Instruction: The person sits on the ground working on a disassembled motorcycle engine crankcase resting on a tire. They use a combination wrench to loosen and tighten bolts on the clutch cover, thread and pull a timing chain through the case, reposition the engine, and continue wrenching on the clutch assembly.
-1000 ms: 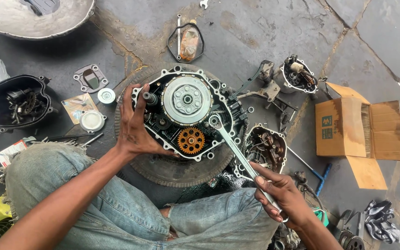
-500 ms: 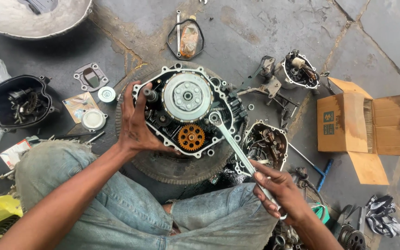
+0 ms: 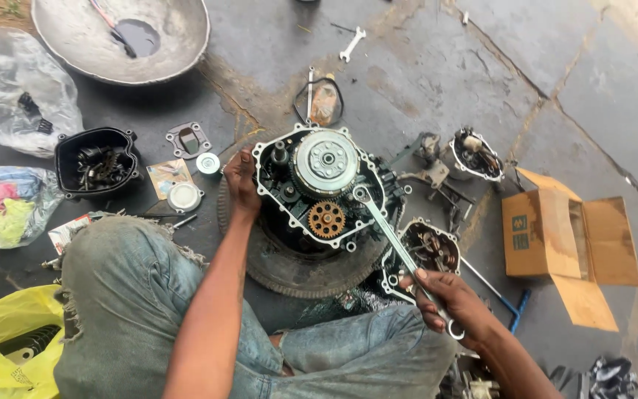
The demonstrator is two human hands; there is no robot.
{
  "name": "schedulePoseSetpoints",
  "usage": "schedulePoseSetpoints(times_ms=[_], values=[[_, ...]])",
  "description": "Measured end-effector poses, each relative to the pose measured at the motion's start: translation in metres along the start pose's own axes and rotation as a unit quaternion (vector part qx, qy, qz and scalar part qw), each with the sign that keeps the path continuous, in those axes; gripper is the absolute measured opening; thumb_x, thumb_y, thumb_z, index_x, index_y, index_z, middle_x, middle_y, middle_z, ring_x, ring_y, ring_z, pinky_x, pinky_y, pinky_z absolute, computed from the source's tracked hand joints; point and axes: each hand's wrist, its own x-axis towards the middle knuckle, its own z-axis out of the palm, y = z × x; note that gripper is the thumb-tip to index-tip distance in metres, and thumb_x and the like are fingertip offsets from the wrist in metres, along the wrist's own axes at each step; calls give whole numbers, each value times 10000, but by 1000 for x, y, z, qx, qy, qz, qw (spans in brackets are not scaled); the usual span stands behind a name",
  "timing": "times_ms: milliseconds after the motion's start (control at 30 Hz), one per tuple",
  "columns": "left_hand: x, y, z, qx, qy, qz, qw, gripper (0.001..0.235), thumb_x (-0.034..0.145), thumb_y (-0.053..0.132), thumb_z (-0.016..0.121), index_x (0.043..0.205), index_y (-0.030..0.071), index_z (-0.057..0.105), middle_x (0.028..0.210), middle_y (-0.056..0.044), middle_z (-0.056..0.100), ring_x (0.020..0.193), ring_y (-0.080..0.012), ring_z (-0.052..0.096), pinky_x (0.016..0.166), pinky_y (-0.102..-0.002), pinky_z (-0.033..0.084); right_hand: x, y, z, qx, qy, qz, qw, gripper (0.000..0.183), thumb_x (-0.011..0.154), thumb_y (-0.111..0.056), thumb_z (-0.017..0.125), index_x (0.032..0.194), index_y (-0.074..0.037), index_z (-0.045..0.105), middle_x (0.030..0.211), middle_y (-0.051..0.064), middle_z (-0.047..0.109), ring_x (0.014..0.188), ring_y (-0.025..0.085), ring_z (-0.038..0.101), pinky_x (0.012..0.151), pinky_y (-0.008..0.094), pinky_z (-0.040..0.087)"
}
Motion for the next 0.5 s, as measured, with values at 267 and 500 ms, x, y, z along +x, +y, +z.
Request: schedulePoseSetpoints(times_ms=[267,500], values=[[5,10,-2,35,-40,-22,998,680,931,630,588,1088,-6,768,768,-40,622,735,-140,533,679,-326,391,-2,-4,11,46,25,36,998,442,1042,-309,466,1115,90,644,495,-15,400,309,86,375,282,242,333],[7,49,11,-27,-9,-108,994,572,833,483,673,1085,-21,768,830,-83,751,722,-176,656,679,-321,511,-1,23,14,111,49,51,991,407,1022,-271,510,1126,98,649,483,11,392,285,83,327,259,263,278]])
